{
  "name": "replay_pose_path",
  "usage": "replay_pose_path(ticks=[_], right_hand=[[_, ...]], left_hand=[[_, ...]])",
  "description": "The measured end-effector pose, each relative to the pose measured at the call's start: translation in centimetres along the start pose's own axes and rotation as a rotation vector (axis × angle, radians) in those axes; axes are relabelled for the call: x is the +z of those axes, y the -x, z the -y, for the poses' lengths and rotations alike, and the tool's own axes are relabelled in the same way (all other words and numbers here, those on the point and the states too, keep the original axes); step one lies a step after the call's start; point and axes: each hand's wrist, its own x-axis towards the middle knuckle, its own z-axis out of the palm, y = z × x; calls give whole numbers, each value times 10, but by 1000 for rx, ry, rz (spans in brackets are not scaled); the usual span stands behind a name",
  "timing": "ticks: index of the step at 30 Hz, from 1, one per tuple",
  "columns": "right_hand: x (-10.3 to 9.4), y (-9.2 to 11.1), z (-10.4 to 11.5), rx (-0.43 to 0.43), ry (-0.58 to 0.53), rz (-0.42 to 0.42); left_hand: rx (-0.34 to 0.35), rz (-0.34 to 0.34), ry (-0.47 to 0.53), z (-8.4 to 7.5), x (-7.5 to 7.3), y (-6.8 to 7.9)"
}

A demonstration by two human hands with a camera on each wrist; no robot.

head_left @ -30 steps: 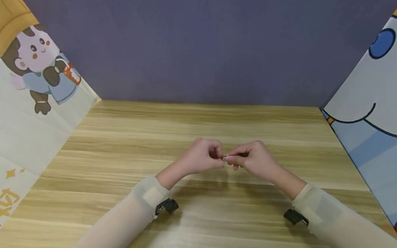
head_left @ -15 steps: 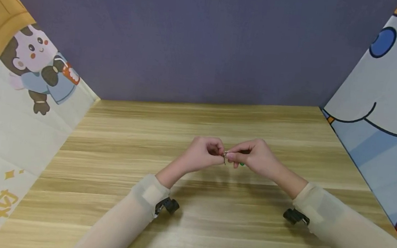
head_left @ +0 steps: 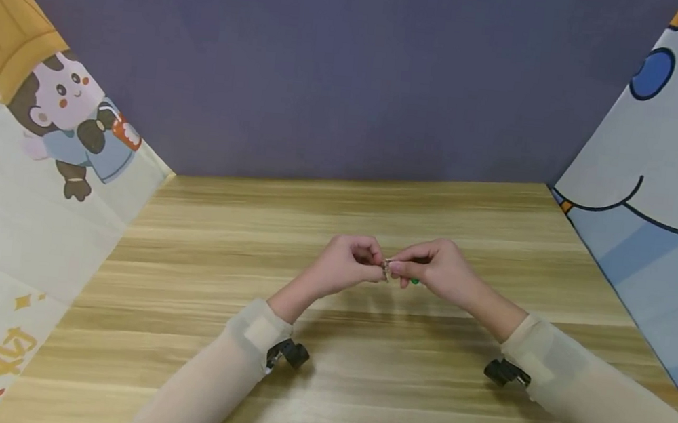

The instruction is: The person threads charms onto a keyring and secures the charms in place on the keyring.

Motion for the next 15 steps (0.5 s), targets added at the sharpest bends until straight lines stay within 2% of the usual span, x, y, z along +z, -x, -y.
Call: replay_pose_path(ticks=[7, 15], right_hand=[[2, 2, 0, 2, -12, -28], [4, 1, -3, 12, -34, -56]], left_hand=[[-18, 14, 112, 1, 1, -1], [-24, -9, 151, -1, 2, 0]])
